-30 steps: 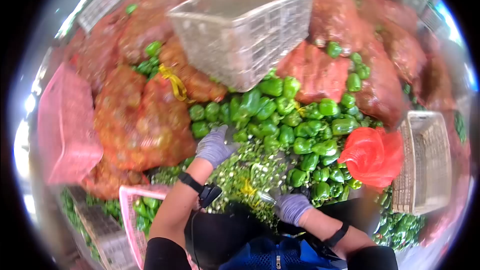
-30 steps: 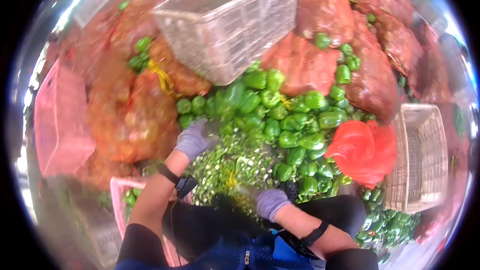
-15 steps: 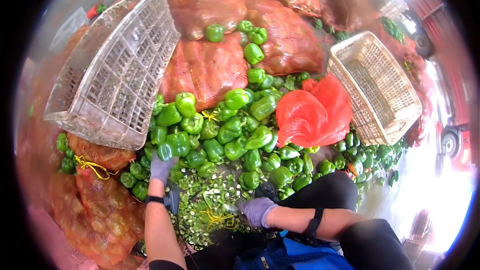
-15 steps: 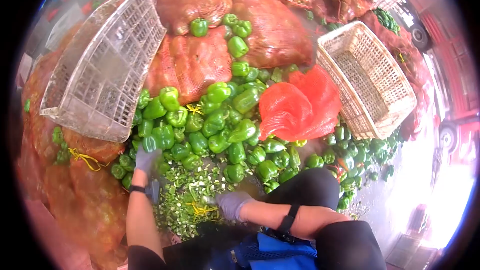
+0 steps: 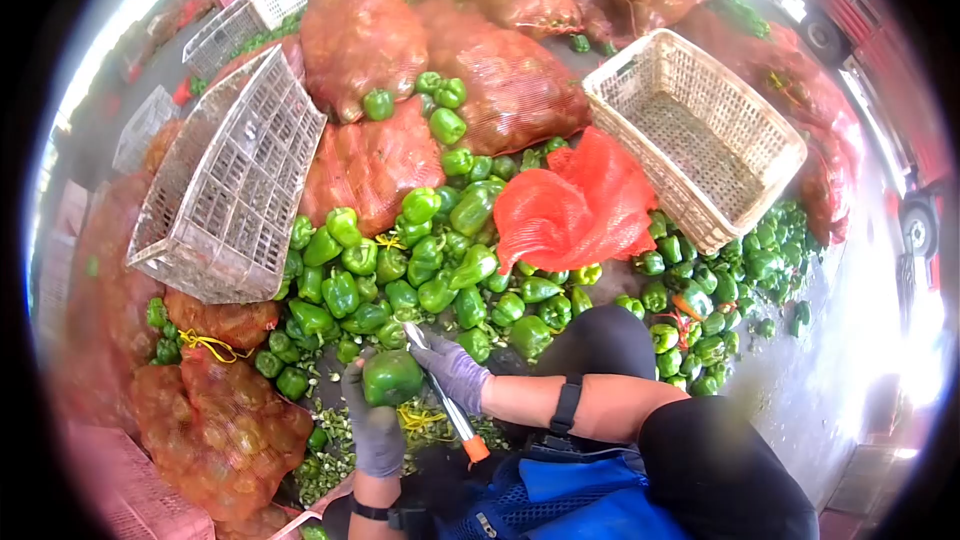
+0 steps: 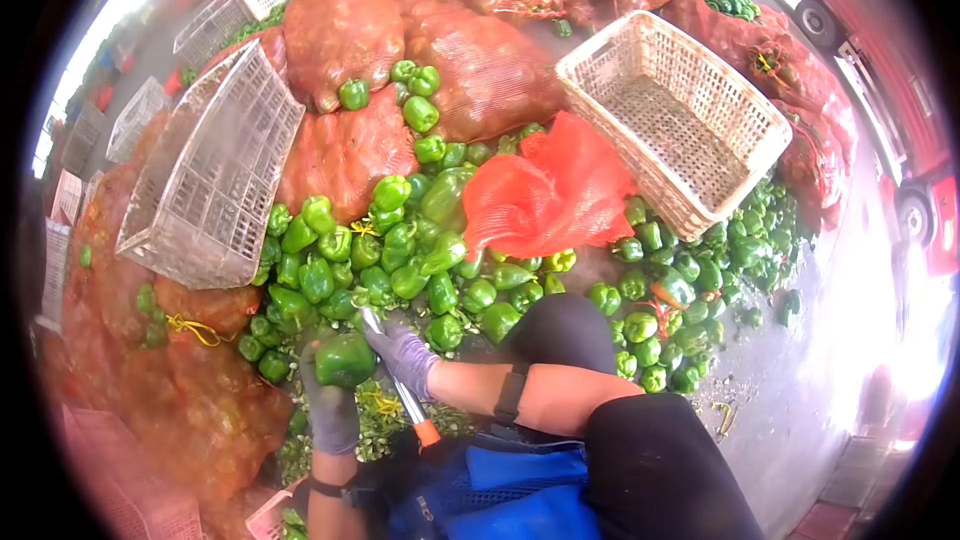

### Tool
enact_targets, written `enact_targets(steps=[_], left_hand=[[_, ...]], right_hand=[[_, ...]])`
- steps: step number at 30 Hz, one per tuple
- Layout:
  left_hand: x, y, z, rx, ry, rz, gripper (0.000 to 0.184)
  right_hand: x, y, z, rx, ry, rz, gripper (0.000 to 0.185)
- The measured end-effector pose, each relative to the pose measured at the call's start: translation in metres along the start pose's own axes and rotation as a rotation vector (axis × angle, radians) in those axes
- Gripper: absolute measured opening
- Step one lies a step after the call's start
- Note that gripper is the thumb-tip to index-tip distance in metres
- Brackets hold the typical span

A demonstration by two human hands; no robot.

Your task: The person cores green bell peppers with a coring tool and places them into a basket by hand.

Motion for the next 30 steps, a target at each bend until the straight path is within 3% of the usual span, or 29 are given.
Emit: enact_targets(steps=[3, 5, 7, 8, 11, 14, 17, 20, 22, 25, 30], left_hand=[[0.019, 0.025, 0.002, 0.617, -0.282, -0.051, 0.083], [0.032, 0.03, -0.004, 0.695, -0.379, 0.006, 0.082], [0.05, 0.036, -0.008, 0.798, -0.53, 0.043, 0.079], [0.058, 0.042, -0.005, 0.546, -0.542, -0.029, 0.076], [0.102, 0.037, -0.042, 0.674, -0.796, -0.203, 0.078], [0.092, 0.015, -0.049, 0.434, -0.48, -0.058, 0.085], [0.087, -0.003, -0.01, -0.026, -0.264, 0.167, 0.084], [0.089, -0.023, 0.015, -0.48, -0.096, 0.162, 0.093], [0.095, -0.035, 0.037, -0.983, 0.061, 0.188, 0.095], [0.104, -0.057, 0.056, -1.123, 0.061, 0.287, 0.092], [0.114, -0.031, 0.066, -1.148, 0.256, 0.176, 0.085]], right_hand=[[0.02, -0.007, -0.031, 0.245, -0.093, -0.007, 0.039], [0.026, -0.006, -0.049, 0.524, -0.691, 0.2, 0.036], [0.052, 0.001, -0.065, 0.61, -0.7, 0.134, 0.035], [0.065, 0.004, -0.077, 0.652, -0.706, 0.09, 0.035], [0.089, 0.028, -0.09, 0.94, -0.817, -0.09, 0.042], [0.093, 0.039, -0.074, 1.011, -1.005, -0.033, 0.043], [0.084, 0.042, -0.08, 1.146, -0.808, -0.105, 0.04], [0.077, 0.05, -0.051, 1.59, -0.403, -0.457, 0.033], [0.08, 0.04, -0.027, 1.782, -0.442, -0.568, 0.031], [0.076, 0.035, -0.021, 1.793, -0.452, -0.548, 0.031], [0.088, 0.052, -0.031, 1.565, -0.544, -0.488, 0.035]])
Point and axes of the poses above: each hand's wrist, its own x-axis away from the middle knuckle, its own y-axis out of the palm, z = x × y, the point moved 10 cm from there along -x, towards the middle knuckle, and after that the axes turned 10 degrees about x, right-handed, at the moved point
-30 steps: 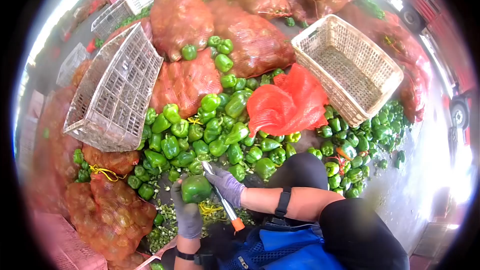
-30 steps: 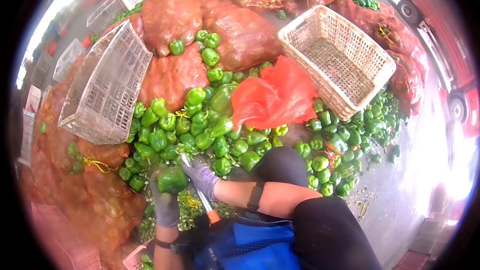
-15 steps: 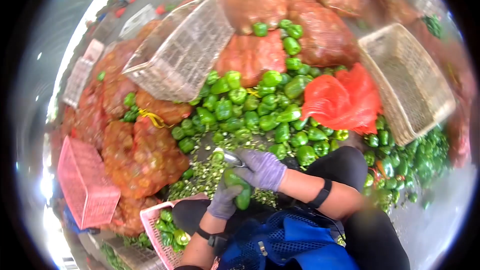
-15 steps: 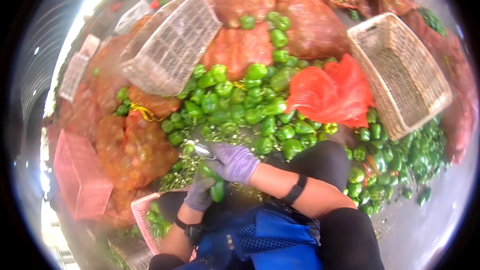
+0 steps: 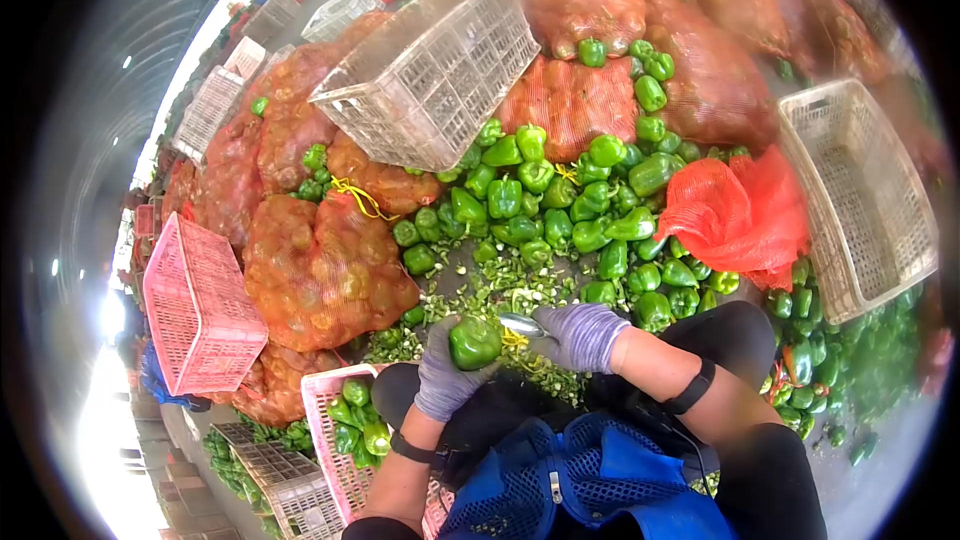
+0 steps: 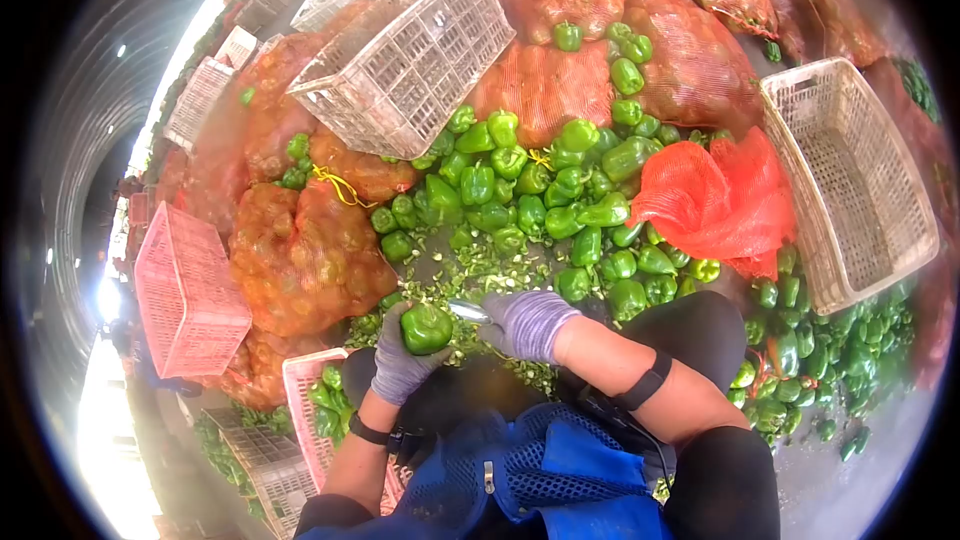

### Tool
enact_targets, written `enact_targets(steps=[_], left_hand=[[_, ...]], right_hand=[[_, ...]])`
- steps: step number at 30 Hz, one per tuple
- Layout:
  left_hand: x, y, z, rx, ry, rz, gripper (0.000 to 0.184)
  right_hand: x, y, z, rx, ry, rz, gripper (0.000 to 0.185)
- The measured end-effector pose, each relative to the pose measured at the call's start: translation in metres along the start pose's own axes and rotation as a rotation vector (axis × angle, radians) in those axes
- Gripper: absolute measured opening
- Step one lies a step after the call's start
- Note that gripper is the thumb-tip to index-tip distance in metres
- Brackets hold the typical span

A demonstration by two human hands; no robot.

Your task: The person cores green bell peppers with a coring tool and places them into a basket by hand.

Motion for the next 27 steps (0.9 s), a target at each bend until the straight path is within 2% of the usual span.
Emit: enact_targets(steps=[5, 14, 17, 20, 23, 24, 27], left_hand=[[0.004, 0.01, 0.012, 0.085, 0.172, -0.012, 0.088], [0.001, 0.016, 0.009, -0.07, 0.355, -0.078, 0.087], [-0.002, 0.023, 0.017, -0.156, 0.382, -0.128, 0.086], [-0.003, 0.037, 0.02, -0.252, 0.451, -0.233, 0.082], [0.011, 0.047, 0.014, -0.402, 0.524, -0.127, 0.079], [0.012, 0.049, 0.016, -0.431, 0.522, -0.113, 0.081], [0.012, 0.046, 0.015, -0.261, 0.35, -0.253, 0.084]], right_hand=[[-0.001, 0.001, -0.013, 0.062, -0.048, 0.022, 0.032], [0.003, 0.007, -0.021, 0.217, -0.07, 0.078, 0.021], [0.005, 0.014, -0.022, 0.166, -0.072, -0.001, 0.017], [0.0, 0.042, -0.013, 0.06, -0.003, -0.206, 0.023], [-0.004, 0.061, -0.003, -0.073, 0.04, -0.251, 0.029], [-0.003, 0.063, -0.002, -0.12, 0.051, -0.252, 0.032], [0.001, 0.065, -0.003, -0.13, 0.017, -0.252, 0.033]])
Point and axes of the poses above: each hand's wrist, its own x-axis away from the middle knuckle, its own y-axis out of the palm, z = x × y, the point moved 10 cm from there along -x, towards the middle knuckle, and after that the axes turned 10 degrees about x, right-handed, at the moved point
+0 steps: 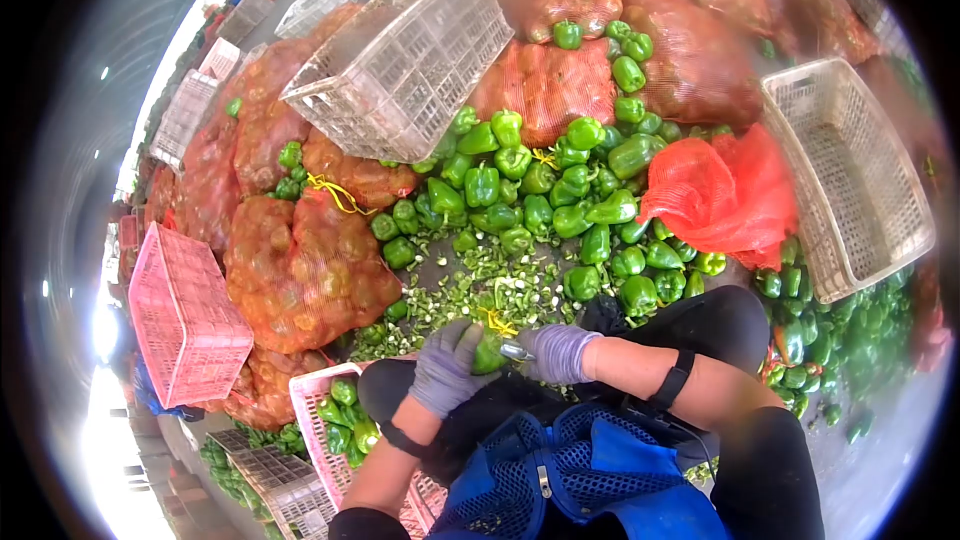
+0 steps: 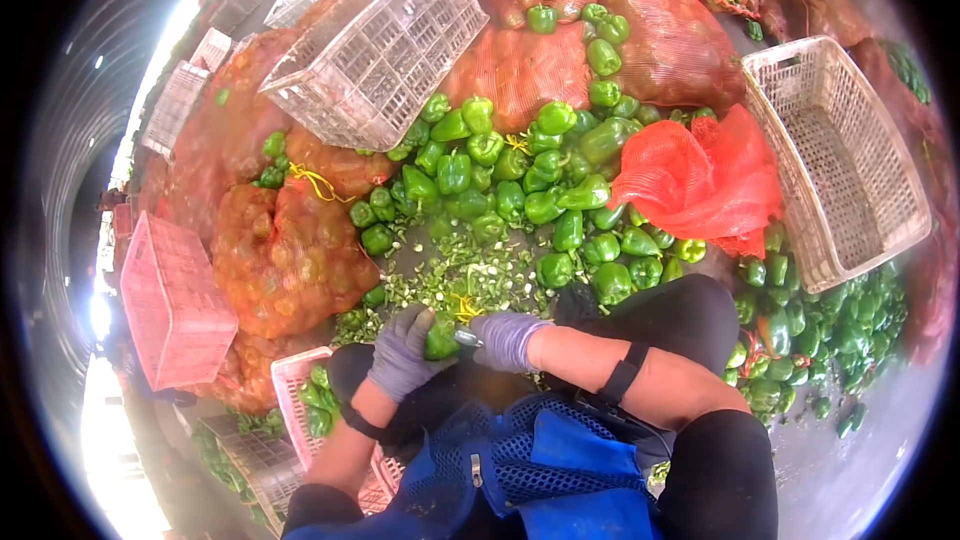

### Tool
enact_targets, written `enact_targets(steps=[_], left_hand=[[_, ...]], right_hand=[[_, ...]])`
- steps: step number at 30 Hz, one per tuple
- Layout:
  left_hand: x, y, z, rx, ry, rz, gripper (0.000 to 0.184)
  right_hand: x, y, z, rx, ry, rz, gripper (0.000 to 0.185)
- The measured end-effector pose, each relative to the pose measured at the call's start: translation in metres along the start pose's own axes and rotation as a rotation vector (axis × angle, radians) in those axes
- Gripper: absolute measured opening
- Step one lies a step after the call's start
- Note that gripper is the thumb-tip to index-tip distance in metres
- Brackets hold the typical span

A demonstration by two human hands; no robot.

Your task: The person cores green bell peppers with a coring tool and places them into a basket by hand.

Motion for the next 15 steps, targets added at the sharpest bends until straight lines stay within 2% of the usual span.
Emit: enact_targets(steps=[3, 7, 10, 13, 15], left_hand=[[-0.005, -0.001, -0.02, 0.109, -0.244, -0.297, 0.085], [-0.012, 0.008, -0.029, -0.001, -0.334, -0.5, 0.082], [-0.025, 0.006, -0.026, -0.069, -0.316, -0.469, 0.08], [-0.036, 0.0, -0.017, -0.28, -0.24, -0.277, 0.077], [-0.034, 0.014, -0.016, -0.35, -0.295, -0.325, 0.078]], right_hand=[[0.0, 0.003, -0.006, 0.061, 0.032, -0.013, 0.031], [-0.001, 0.007, -0.011, 0.028, 0.078, 0.068, 0.03], [-0.005, 0.007, -0.005, -0.074, 0.084, 0.115, 0.032], [-0.016, 0.004, 0.009, -0.176, 0.156, 0.151, 0.034], [-0.021, 0.006, 0.018, -0.191, 0.186, 0.109, 0.034]])
Point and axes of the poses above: each hand's wrist, its own x-axis away from the middle knuckle, its own y-axis out of the palm, z = x × y, the point moved 10 cm from there along -x, towards the middle knuckle, and after that the axes turned 10 degrees about x, right-handed, at the moved point
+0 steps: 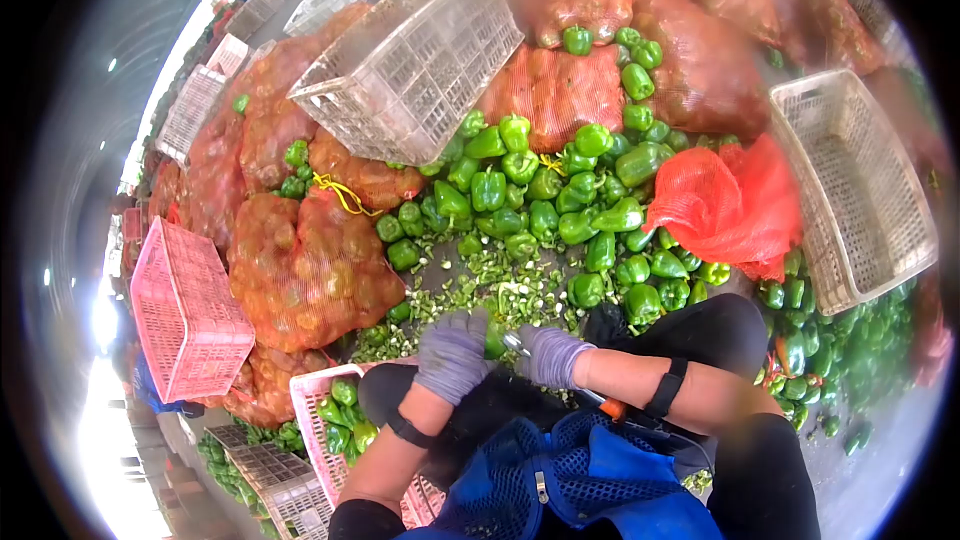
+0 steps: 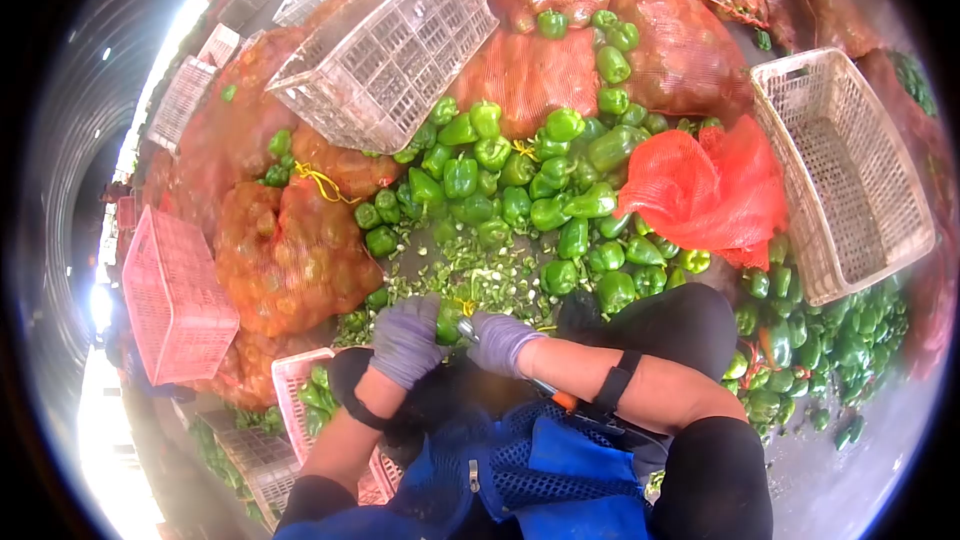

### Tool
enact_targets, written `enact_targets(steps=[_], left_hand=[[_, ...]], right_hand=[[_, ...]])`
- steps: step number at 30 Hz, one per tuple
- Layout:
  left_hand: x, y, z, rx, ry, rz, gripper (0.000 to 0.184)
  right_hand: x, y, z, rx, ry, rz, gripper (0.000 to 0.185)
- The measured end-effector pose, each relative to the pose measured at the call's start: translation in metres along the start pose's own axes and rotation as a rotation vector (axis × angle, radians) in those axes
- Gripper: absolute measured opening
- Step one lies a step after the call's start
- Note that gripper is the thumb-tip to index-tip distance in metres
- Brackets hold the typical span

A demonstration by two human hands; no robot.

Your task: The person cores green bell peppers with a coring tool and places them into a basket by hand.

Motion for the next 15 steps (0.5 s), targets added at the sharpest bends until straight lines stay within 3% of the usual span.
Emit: enact_targets(steps=[2, 5, 10, 15], left_hand=[[0.003, 0.016, -0.002, -0.016, -0.083, -0.122, 0.083], [0.008, 0.011, -0.009, 0.133, -0.015, -0.155, 0.087], [0.013, 0.023, -0.04, 0.796, -0.105, -0.436, 0.094], [0.006, 0.022, -0.032, 0.736, -0.018, -0.359, 0.086]], right_hand=[[0.001, 0.003, 0.005, -0.021, 0.013, -0.046, 0.032], [0.008, -0.003, -0.004, 0.025, -0.046, -0.083, 0.033], [0.01, 0.003, -0.017, 0.138, -0.143, -0.044, 0.037], [0.018, 0.0, -0.019, 0.157, -0.116, -0.067, 0.037]])
Point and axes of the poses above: each hand's wrist, its own x-axis away from the middle knuckle, its own y-axis out of the palm, z = x × y, the point moved 10 cm from there along -x, towards the middle knuckle, and after that the axes turned 10 degrees about x, right-handed, at the moved point
